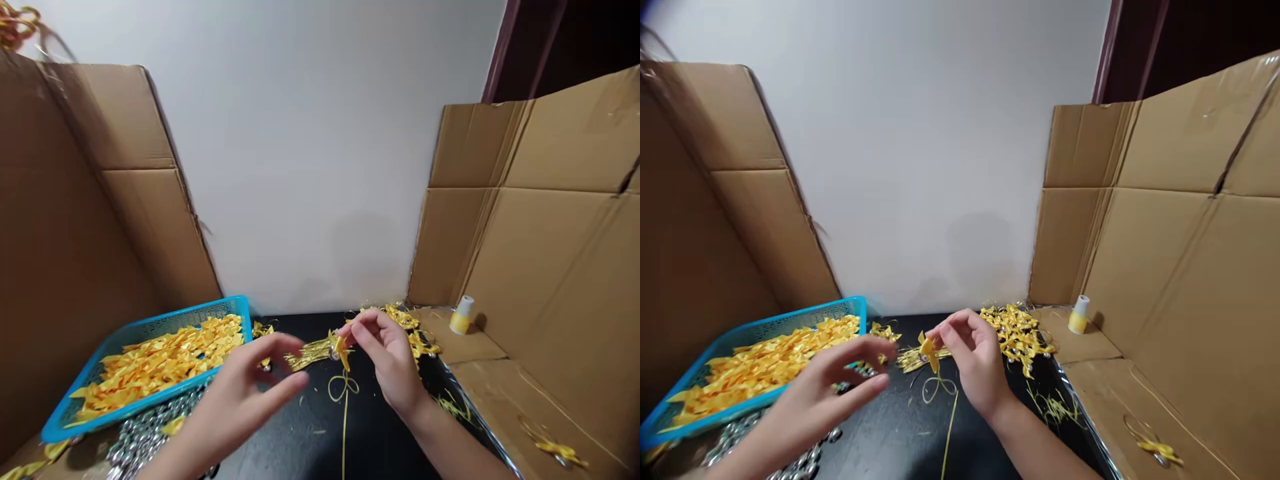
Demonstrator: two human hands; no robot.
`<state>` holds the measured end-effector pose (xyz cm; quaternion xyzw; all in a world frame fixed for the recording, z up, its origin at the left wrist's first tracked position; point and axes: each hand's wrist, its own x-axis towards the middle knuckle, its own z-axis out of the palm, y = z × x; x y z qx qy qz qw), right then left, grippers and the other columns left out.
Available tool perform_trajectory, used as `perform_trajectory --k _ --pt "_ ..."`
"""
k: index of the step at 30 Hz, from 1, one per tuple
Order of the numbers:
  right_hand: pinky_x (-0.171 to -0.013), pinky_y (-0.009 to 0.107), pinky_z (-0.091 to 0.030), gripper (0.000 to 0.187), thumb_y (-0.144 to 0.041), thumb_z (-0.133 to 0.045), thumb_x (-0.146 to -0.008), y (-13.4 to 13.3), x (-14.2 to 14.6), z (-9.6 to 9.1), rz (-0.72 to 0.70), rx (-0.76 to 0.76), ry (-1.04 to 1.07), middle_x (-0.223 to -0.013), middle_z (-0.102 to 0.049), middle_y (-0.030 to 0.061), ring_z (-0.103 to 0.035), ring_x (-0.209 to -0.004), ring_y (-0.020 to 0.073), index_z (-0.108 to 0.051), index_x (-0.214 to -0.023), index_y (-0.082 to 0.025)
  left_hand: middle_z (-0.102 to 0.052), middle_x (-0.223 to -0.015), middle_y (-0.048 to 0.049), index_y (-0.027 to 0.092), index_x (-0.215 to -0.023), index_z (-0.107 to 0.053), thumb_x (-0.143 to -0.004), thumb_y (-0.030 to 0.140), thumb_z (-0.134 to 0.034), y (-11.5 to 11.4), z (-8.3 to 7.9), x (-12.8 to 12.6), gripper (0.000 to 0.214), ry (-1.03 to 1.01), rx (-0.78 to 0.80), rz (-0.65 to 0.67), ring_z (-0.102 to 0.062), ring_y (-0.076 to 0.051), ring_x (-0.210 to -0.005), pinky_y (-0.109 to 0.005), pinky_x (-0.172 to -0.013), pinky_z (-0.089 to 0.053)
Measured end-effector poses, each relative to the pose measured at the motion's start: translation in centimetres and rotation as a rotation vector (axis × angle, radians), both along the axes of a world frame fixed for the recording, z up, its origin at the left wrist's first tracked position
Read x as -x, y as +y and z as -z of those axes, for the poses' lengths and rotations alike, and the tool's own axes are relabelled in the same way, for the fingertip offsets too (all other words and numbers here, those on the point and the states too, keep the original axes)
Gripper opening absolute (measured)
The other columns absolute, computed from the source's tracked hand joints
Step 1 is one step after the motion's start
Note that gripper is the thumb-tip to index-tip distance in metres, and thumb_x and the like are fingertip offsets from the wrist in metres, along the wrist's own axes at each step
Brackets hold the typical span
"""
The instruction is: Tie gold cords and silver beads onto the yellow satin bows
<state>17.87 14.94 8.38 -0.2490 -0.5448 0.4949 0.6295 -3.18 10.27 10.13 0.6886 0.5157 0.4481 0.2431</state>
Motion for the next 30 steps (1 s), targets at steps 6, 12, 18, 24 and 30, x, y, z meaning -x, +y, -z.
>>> perform_trajectory --k 6,12,18,24,30 --pt "-0.076 0.026 -0.054 0.013 -0.034 -0.066 -0.086 2.9 0.9 -1.0 0.154 -0.090 0.061 -0.086 -0.072 0.0017 -0.066 -0.081 0.0136 -0.068 -0.083 -0.021 -0.070 -0.079 -0.0034 0.019 -0.086 -0.070 -0.078 0.040 -0.070 6.0 -2.5 -6.2 0.023 -0.104 0.004 0.159 -0.064 -0.016 -0.069 -0.022 -0.056 -0.050" --pt "-0.072 0.023 -0.053 0.012 -0.032 -0.066 -0.085 4.1 0.3 -0.2 0.191 -0.031 0.105 -0.085 -0.069 0.0020 -0.064 -0.081 0.0130 -0.068 -0.080 -0.021 -0.072 -0.079 -0.0054 0.015 -0.091 -0.071 -0.076 0.037 -0.071 7.9 -1.0 -7.4 0.026 -0.378 0.160 0.258 -0.068 -0.018 -0.074 -0.024 -0.066 -0.055" --pt "-0.074 0.025 -0.052 0.011 -0.031 -0.068 -0.083 4.5 -1.3 -0.3 0.147 -0.008 0.117 -0.084 -0.068 0.0021 -0.064 -0.080 0.0131 -0.068 -0.079 -0.020 -0.071 -0.077 -0.0049 0.016 -0.087 -0.071 -0.077 0.037 -0.071 8.0 -0.8 -9.5 0.023 -0.400 0.169 0.199 -0.066 -0.016 -0.070 -0.022 -0.061 -0.053" --pt "-0.075 0.025 -0.050 0.011 -0.031 -0.068 -0.083 4.9 -1.7 0.0 0.056 0.029 0.042 -0.079 -0.069 0.0003 -0.063 -0.078 0.0117 -0.069 -0.079 -0.021 -0.060 -0.072 -0.0013 0.017 -0.078 -0.065 -0.082 0.039 -0.064 7.3 -0.7 -9.0 0.023 -0.299 0.121 0.095 -0.052 -0.011 -0.062 -0.018 -0.051 -0.045" --pt "-0.076 0.025 -0.050 0.009 -0.029 -0.068 -0.083 4.7 -0.6 0.3 0.020 0.003 -0.017 -0.079 -0.070 0.0001 -0.064 -0.078 0.0117 -0.069 -0.079 -0.021 -0.048 -0.062 0.0041 0.017 -0.076 -0.061 -0.085 0.037 -0.058 7.1 -1.2 -6.8 0.022 -0.193 0.126 0.125 -0.037 -0.007 -0.053 -0.016 -0.046 -0.032"
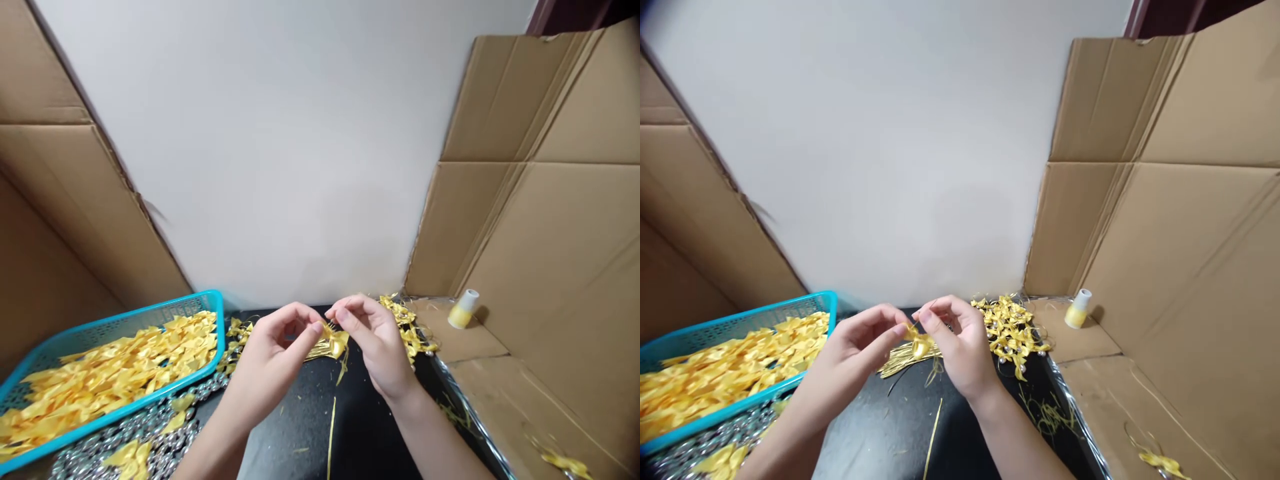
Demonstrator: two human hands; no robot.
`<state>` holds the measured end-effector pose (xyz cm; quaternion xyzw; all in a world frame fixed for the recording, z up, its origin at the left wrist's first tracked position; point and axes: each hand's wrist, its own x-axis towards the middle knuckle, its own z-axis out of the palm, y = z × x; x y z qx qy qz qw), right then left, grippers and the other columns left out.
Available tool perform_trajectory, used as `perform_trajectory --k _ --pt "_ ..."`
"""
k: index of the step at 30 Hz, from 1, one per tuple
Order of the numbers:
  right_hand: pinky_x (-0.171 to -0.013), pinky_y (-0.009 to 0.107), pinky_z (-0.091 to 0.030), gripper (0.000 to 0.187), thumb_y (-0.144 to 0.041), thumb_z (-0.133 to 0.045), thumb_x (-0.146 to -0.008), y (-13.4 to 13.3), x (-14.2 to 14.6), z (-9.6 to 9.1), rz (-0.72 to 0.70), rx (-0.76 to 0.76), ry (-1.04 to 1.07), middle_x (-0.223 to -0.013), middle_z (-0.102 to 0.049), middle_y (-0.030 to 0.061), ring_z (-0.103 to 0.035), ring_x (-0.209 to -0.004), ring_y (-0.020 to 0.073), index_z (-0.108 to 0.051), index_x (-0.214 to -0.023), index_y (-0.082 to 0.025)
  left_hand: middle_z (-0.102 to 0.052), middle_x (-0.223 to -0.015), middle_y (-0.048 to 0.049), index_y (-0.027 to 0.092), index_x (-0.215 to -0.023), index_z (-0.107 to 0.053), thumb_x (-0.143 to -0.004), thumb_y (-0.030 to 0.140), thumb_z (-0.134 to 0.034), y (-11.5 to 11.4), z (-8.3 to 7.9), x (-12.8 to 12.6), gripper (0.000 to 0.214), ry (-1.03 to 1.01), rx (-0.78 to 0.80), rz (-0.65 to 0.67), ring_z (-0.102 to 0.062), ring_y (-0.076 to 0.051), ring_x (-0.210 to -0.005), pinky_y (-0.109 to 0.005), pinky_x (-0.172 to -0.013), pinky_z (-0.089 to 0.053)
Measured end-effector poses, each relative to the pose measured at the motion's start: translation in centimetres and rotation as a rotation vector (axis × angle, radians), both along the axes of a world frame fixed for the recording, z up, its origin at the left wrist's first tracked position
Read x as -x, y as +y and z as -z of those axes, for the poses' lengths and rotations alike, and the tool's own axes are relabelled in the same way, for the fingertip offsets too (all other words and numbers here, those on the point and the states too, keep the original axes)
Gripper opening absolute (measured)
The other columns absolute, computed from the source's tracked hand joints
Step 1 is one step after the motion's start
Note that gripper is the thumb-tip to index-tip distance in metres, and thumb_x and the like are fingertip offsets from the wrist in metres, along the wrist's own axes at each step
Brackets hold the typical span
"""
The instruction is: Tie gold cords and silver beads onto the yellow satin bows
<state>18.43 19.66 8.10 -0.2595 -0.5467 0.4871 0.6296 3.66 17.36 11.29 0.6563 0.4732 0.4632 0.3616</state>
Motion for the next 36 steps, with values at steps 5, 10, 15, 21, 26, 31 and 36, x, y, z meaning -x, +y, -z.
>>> perform_trajectory --k 5,10,15,21,26,31,36 --pt "-0.076 0.026 -0.051 0.008 -0.028 -0.068 -0.084 -0.9 0.5 -0.5 -0.001 -0.055 0.021 -0.081 -0.070 0.0000 -0.064 -0.078 0.0122 -0.068 -0.078 -0.022 -0.045 -0.057 0.0059 0.017 -0.074 -0.060 -0.084 0.035 -0.059 -0.7 -0.7 0.2 0.021 -0.028 0.012 0.098 -0.033 -0.006 -0.050 -0.017 -0.047 -0.031" --pt "-0.073 0.026 -0.049 0.008 -0.027 -0.067 -0.084 -1.7 -0.1 -0.9 -0.007 -0.108 -0.026 -0.081 -0.066 -0.0004 -0.060 -0.077 0.0115 -0.068 -0.078 -0.022 -0.055 -0.065 0.0015 0.015 -0.075 -0.061 -0.081 0.035 -0.064 -1.0 -0.5 -0.2 0.021 -0.044 0.046 0.169 -0.045 -0.010 -0.059 -0.020 -0.054 -0.037" --pt "-0.075 0.027 -0.048 0.009 -0.026 -0.070 -0.081 -1.6 -0.6 -1.1 -0.022 -0.118 -0.083 -0.088 -0.063 0.0009 -0.059 -0.081 0.0121 -0.070 -0.073 -0.022 -0.060 -0.074 -0.0010 0.016 -0.086 -0.065 -0.081 0.037 -0.066 -0.8 0.1 -0.5 0.022 -0.074 0.054 0.229 -0.050 -0.012 -0.068 -0.023 -0.060 -0.040" --pt "-0.076 0.030 -0.049 0.008 -0.029 -0.068 -0.081 -0.9 -0.7 -1.0 0.001 -0.070 -0.138 -0.097 -0.065 0.0026 -0.061 -0.088 0.0153 -0.071 -0.086 -0.024 -0.061 -0.068 0.0001 0.016 -0.081 -0.067 -0.081 0.036 -0.067 -0.2 0.0 -0.5 0.021 -0.147 0.076 0.226 -0.050 -0.009 -0.062 -0.020 -0.060 -0.041" --pt "-0.079 0.031 -0.047 0.009 -0.026 -0.063 -0.084 -1.5 -1.6 -1.8 0.152 -0.234 -0.300 -0.091 -0.065 0.0017 -0.061 -0.088 0.0152 -0.065 -0.077 -0.021 -0.060 -0.062 0.0025 0.017 -0.078 -0.068 -0.079 0.033 -0.067 0.1 0.0 -0.3 0.016 -0.139 0.027 0.134 -0.045 -0.007 -0.053 -0.018 -0.050 -0.036" --pt "-0.080 0.032 -0.047 0.005 -0.016 -0.069 -0.077 -2.9 -2.1 -2.7 0.351 -0.390 -0.642 -0.085 -0.067 0.0005 -0.061 -0.085 0.0157 -0.065 -0.079 -0.020 -0.067 -0.069 0.0004 0.018 -0.080 -0.070 -0.080 0.034 -0.067 -0.1 0.1 -0.5 0.017 -0.099 -0.030 0.054 -0.052 -0.008 -0.057 -0.018 -0.051 -0.039" --pt "-0.076 0.033 -0.047 0.006 -0.017 -0.067 -0.081 -3.5 -2.3 -2.9 0.400 -0.356 -0.742 -0.082 -0.069 -0.0003 -0.061 -0.081 0.0160 -0.066 -0.076 -0.020 -0.072 -0.079 -0.0034 0.017 -0.084 -0.071 -0.080 0.037 -0.068 -0.7 0.1 -0.7 0.020 -0.032 -0.061 0.033 -0.061 -0.014 -0.067 -0.022 -0.057 -0.045"
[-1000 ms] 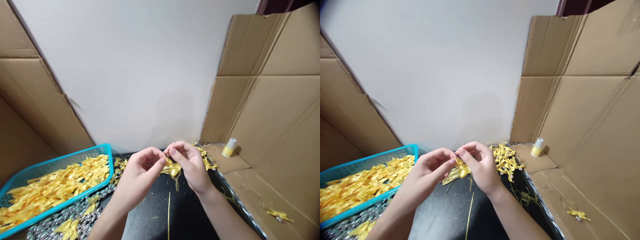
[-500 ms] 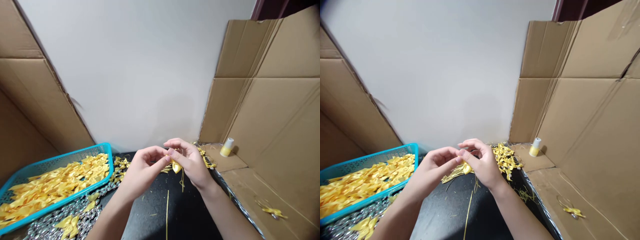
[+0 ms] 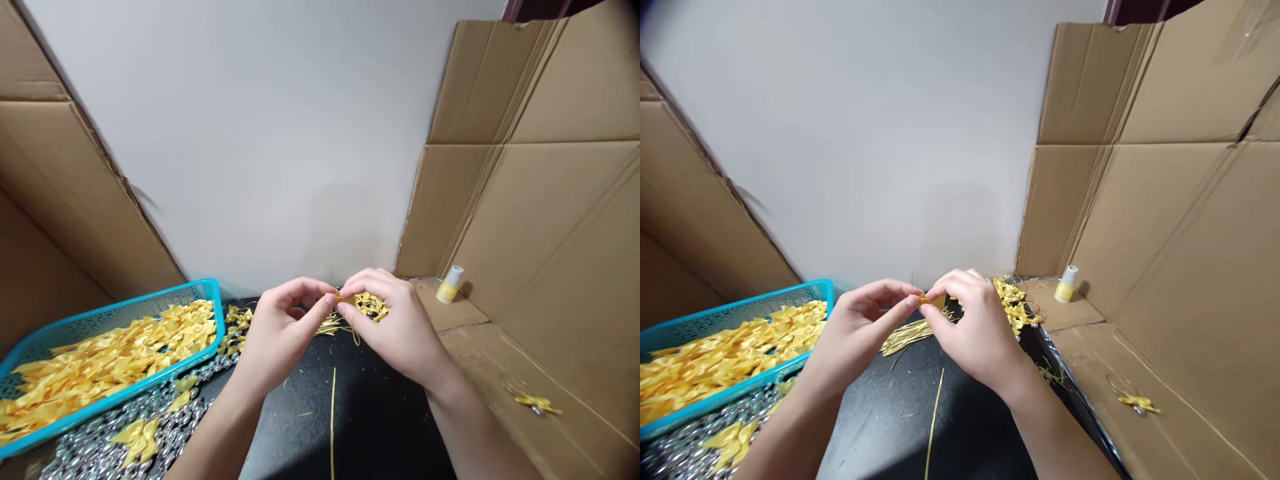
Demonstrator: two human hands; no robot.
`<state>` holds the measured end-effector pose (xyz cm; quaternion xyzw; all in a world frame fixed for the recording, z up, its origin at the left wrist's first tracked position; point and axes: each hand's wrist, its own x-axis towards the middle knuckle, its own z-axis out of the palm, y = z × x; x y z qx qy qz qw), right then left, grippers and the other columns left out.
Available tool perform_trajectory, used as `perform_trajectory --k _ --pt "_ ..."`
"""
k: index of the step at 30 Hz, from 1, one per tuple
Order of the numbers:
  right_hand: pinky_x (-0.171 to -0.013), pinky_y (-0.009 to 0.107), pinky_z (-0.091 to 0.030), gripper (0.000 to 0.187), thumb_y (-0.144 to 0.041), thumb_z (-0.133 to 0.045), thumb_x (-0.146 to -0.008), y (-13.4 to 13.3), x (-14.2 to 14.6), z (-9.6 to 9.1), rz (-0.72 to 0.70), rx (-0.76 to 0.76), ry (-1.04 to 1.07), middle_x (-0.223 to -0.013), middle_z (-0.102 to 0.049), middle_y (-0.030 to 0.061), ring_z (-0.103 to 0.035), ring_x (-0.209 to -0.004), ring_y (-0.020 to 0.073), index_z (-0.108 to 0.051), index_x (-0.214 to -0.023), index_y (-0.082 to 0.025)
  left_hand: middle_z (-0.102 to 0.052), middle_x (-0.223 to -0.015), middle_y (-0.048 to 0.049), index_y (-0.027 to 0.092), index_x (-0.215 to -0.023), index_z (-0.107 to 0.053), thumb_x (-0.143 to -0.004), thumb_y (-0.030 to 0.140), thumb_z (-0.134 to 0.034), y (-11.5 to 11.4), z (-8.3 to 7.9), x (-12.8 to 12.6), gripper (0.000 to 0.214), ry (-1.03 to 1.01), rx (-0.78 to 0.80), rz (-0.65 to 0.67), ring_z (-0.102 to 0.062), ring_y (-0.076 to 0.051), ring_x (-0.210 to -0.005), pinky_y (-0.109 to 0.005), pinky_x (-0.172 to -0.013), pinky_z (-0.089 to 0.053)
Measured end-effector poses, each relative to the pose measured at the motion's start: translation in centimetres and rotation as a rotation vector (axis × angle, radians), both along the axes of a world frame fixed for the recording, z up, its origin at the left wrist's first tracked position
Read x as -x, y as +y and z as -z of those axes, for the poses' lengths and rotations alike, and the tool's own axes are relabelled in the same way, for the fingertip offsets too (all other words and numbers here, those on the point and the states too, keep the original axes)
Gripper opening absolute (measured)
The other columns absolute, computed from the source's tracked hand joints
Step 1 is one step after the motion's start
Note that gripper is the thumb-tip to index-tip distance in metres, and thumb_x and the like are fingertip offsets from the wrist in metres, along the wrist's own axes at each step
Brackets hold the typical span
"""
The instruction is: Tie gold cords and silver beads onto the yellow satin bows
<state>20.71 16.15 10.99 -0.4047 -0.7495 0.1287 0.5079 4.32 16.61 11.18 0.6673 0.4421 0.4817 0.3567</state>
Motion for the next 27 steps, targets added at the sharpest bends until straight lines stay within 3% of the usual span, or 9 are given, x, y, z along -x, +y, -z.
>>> perform_trajectory --k 9,19,27 --pt "-0.074 0.031 -0.047 0.014 -0.014 -0.063 -0.083 -0.1 -0.6 -0.2 -0.076 0.069 0.047 -0.079 -0.068 -0.0001 -0.062 -0.078 0.0149 -0.065 -0.071 -0.020 -0.073 -0.079 -0.0049 0.017 -0.088 -0.072 -0.080 0.038 -0.069 -0.3 0.1 0.2 0.023 0.062 -0.010 0.020 -0.064 -0.016 -0.070 -0.025 -0.061 -0.047" --pt "-0.075 0.030 -0.048 0.015 -0.015 -0.061 -0.084 -0.2 -0.9 -0.7 -0.137 0.117 0.063 -0.078 -0.066 0.0003 -0.062 -0.076 0.0143 -0.063 -0.071 -0.019 -0.074 -0.079 -0.0047 0.017 -0.086 -0.074 -0.079 0.034 -0.072 -0.3 -0.4 0.8 0.019 -0.035 0.027 0.124 -0.065 -0.015 -0.071 -0.022 -0.062 -0.050" --pt "-0.075 0.030 -0.047 0.015 -0.013 -0.059 -0.085 -0.5 -1.3 -0.9 -0.170 0.111 0.024 -0.080 -0.066 0.0005 -0.061 -0.078 0.0148 -0.062 -0.072 -0.020 -0.074 -0.080 -0.0048 0.018 -0.089 -0.075 -0.076 0.033 -0.075 -0.3 -0.7 1.7 0.020 -0.053 -0.022 0.088 -0.065 -0.015 -0.070 -0.021 -0.060 -0.052"
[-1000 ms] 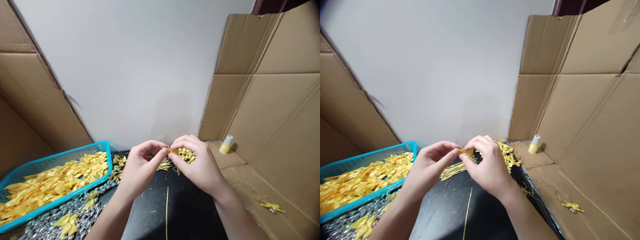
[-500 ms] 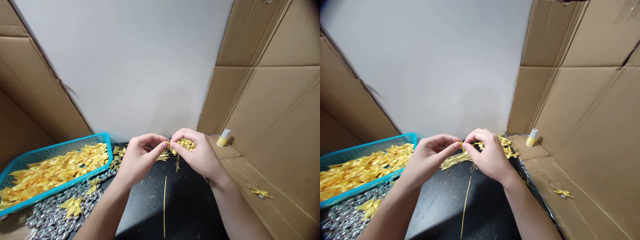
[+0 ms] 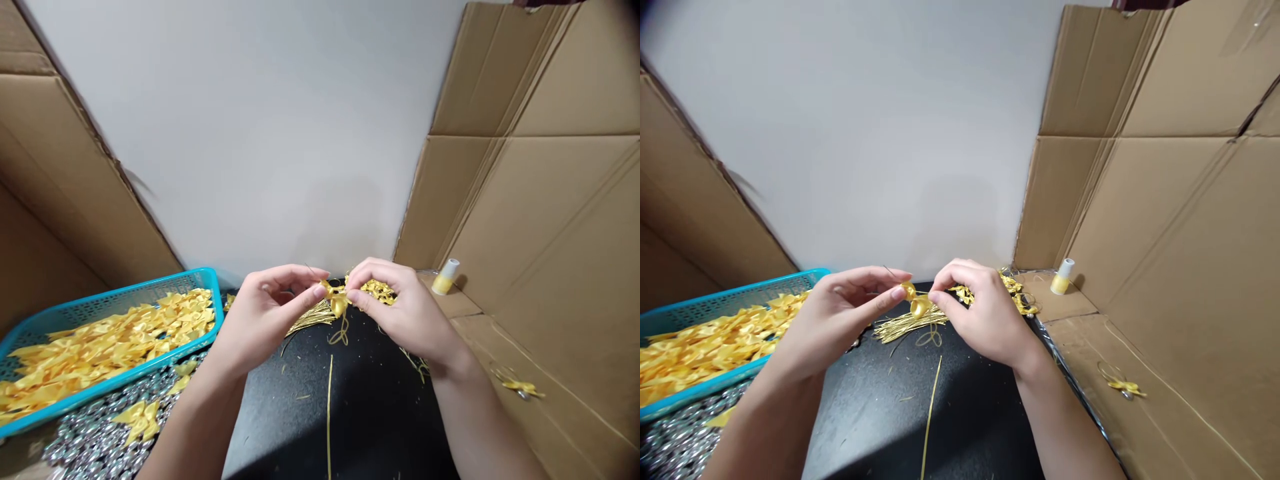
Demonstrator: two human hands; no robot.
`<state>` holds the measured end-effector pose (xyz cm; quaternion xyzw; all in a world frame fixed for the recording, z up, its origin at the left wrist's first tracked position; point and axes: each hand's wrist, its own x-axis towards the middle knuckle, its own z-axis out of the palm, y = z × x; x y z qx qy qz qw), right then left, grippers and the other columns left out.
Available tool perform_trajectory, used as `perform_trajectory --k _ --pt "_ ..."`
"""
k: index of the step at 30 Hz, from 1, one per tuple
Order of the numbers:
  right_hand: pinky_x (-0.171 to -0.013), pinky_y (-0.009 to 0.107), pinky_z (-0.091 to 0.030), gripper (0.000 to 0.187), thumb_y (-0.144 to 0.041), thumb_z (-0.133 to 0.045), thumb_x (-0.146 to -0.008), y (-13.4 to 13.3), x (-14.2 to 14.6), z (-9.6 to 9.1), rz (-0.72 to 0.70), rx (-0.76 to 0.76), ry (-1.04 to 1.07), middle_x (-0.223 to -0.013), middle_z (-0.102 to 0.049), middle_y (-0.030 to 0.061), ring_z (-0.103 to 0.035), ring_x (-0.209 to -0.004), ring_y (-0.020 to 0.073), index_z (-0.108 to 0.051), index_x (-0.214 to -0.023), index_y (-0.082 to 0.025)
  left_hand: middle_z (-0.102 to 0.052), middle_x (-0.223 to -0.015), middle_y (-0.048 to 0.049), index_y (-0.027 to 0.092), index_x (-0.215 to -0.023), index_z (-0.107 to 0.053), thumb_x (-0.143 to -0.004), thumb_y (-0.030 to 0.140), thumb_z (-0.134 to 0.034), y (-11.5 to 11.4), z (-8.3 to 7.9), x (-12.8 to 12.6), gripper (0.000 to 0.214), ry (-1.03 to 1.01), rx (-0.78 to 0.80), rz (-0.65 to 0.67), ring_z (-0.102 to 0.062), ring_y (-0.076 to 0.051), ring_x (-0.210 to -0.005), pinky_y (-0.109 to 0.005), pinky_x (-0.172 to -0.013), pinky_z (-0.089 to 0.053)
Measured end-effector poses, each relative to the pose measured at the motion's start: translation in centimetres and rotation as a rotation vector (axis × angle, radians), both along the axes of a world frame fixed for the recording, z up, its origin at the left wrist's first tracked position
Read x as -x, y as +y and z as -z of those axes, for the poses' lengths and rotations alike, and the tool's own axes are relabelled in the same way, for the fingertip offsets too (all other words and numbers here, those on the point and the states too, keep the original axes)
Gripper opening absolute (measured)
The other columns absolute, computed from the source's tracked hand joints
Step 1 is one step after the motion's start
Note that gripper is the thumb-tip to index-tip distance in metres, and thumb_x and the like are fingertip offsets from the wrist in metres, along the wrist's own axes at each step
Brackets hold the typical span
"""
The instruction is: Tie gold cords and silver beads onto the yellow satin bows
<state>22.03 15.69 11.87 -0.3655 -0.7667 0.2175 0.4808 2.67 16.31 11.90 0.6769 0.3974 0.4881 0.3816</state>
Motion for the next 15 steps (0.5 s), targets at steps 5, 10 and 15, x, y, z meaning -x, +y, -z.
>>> perform_trajectory --k 5,10,15 --pt "-0.072 0.029 -0.046 0.015 -0.013 -0.057 -0.085 0.03 0.03 -0.03 -0.024 0.007 -0.015 -0.079 -0.064 0.0002 -0.059 -0.076 0.0139 -0.060 -0.072 -0.019 -0.072 -0.077 -0.0040 0.018 -0.093 -0.074 -0.077 0.034 -0.073 -0.04 0.13 0.44 0.022 0.042 -0.026 -0.002 -0.063 -0.014 -0.066 -0.021 -0.057 -0.050" --pt "-0.074 0.028 -0.045 0.011 -0.016 -0.057 -0.086 0.11 0.01 0.10 -0.088 0.023 -0.003 -0.079 -0.062 -0.0006 -0.058 -0.076 0.0131 -0.060 -0.076 -0.019 -0.070 -0.078 -0.0027 0.019 -0.095 -0.073 -0.078 0.033 -0.073 -0.23 -0.10 0.45 0.022 0.075 -0.035 0.002 -0.060 -0.012 -0.067 -0.019 -0.057 -0.049" --pt "-0.077 0.029 -0.046 0.012 -0.022 -0.054 -0.090 0.16 0.15 0.26 -0.057 0.023 0.061 -0.084 -0.064 0.0001 -0.059 -0.081 0.0138 -0.063 -0.084 -0.020 -0.070 -0.081 -0.0031 0.019 -0.093 -0.072 -0.078 0.031 -0.073 -0.24 -0.31 0.23 0.020 0.014 0.006 0.032 -0.062 -0.013 -0.071 -0.020 -0.061 -0.051"
